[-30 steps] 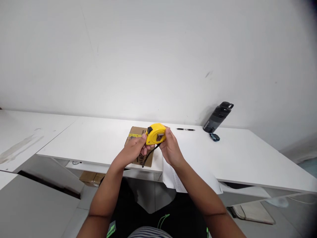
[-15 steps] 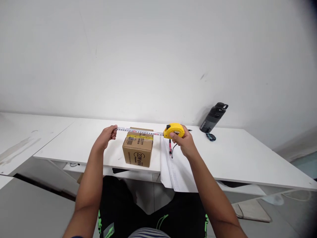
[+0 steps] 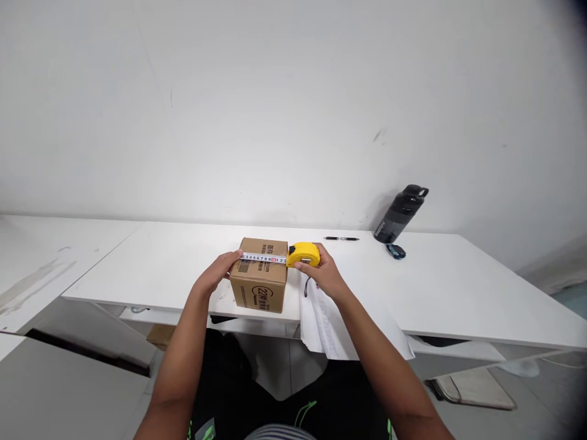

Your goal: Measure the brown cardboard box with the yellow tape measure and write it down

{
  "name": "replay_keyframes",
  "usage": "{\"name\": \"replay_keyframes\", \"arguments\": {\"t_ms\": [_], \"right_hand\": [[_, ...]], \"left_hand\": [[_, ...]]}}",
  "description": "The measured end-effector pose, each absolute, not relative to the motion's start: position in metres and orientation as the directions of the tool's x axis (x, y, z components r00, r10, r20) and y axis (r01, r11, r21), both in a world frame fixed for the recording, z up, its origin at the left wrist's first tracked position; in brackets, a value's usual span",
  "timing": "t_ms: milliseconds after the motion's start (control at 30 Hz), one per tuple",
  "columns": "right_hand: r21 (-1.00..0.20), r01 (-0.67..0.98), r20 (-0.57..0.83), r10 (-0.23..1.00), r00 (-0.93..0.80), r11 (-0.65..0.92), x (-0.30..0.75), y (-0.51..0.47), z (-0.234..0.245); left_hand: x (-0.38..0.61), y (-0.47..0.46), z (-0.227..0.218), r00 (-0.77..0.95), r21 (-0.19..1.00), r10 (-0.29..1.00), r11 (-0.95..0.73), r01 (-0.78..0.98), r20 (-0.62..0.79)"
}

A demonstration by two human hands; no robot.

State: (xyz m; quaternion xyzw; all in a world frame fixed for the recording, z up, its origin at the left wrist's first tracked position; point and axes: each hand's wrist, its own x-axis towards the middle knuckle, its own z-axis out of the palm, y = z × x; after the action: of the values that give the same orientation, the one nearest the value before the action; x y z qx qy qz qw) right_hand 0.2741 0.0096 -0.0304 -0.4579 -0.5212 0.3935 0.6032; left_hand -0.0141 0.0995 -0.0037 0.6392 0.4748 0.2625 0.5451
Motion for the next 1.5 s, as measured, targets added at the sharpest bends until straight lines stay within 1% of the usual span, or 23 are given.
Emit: {"name": "replay_keyframes", "arguments": {"t_ms": [133,200,267,333,400,467,500,600,667,733,767,833,900,967,1067,1133,1233,1300,1400,1500], "right_hand": [[-0.962,0.013,0.272,0.951,0.149,0.273,0.275,0.008,-0.035],[-0.959,0.013,0.28,0.947,0.157,0.282,0.273,0.009,-0.036],[-0.954,-0.015,0.292,0.937,0.193,0.3,0.27,0.011,-0.037],[-0.945,-0.066,0.292,0.919,0.266,0.319,0.266,0.011,-0.038],[-0.934,-0.103,0.285,0.888,0.361,0.342,0.261,0.007,-0.038],[-0.922,-0.105,0.282,0.831,0.479,0.373,0.254,-0.002,-0.037],[-0.917,-0.094,0.281,0.793,0.541,0.388,0.249,-0.008,-0.036],[-0.909,-0.034,0.268,0.646,0.715,0.415,0.23,-0.027,-0.034],[-0.913,0.014,0.265,0.568,0.779,0.407,0.218,-0.036,-0.034],[-0.922,0.048,0.265,0.538,0.8,0.384,0.208,-0.041,-0.035],[-0.927,0.058,0.266,0.541,0.798,0.37,0.206,-0.042,-0.036],[-0.936,0.067,0.263,0.559,0.786,0.346,0.204,-0.044,-0.038],[-0.942,0.066,0.256,0.579,0.774,0.329,0.205,-0.049,-0.039],[-0.945,0.063,0.249,0.582,0.774,0.32,0.207,-0.058,-0.041],[-0.949,0.059,0.237,0.572,0.786,0.311,0.207,-0.072,-0.046],[-0.953,0.046,0.221,0.582,0.783,0.3,0.204,-0.079,-0.051],[-0.956,0.037,0.208,0.586,0.783,0.29,0.199,-0.083,-0.056],[-0.957,0.036,0.207,0.587,0.782,0.288,0.197,-0.084,-0.058],[-0.955,0.048,0.223,0.608,0.762,0.291,0.196,-0.084,-0.058],[-0.95,0.074,0.254,0.618,0.744,0.302,0.197,-0.085,-0.058]], "left_hand": [[-0.01,0.094,-0.003,0.403,0.957,0.9,0.046,0.286,-0.164],[-0.009,0.092,-0.007,0.397,0.966,0.909,0.022,0.258,-0.126],[-0.011,0.091,-0.018,0.349,0.974,0.933,0.001,0.225,-0.082],[-0.017,0.092,-0.035,0.227,0.973,0.973,-0.018,0.23,-0.036],[-0.021,0.094,-0.055,0.06,0.948,0.998,-0.037,0.315,0.019],[-0.022,0.093,-0.075,-0.064,0.918,0.996,-0.034,0.396,0.065],[-0.019,0.09,-0.085,-0.1,0.914,0.992,-0.029,0.404,0.076],[0.001,0.071,-0.112,-0.12,0.944,0.989,-0.048,0.326,0.092],[0.02,0.049,-0.128,-0.11,0.945,0.986,-0.085,0.315,0.125],[0.038,0.025,-0.14,-0.074,0.932,0.981,-0.144,0.334,0.178],[0.044,0.015,-0.144,-0.057,0.93,0.977,-0.177,0.322,0.206],[0.049,0.001,-0.148,-0.037,0.931,0.959,-0.263,0.251,0.281],[0.045,0.0,-0.146,-0.024,0.922,0.93,-0.358,0.148,0.366],[0.036,0.007,-0.143,0.037,0.905,0.906,-0.423,0.057,0.421],[0.024,0.02,-0.142,0.192,0.911,0.891,-0.412,-0.032,0.41],[0.02,0.024,-0.144,0.231,0.915,0.887,-0.399,-0.049,0.399],[0.018,0.022,-0.142,0.194,0.908,0.891,-0.418,-0.002,0.41],[0.018,0.021,-0.128,0.162,0.902,0.893,-0.43,0.04,0.419],[0.02,0.026,-0.084,0.123,0.9,0.902,-0.425,0.093,0.413],[0.026,0.044,-0.026,0.112,0.889,0.928,-0.374,0.265,0.357]]}}
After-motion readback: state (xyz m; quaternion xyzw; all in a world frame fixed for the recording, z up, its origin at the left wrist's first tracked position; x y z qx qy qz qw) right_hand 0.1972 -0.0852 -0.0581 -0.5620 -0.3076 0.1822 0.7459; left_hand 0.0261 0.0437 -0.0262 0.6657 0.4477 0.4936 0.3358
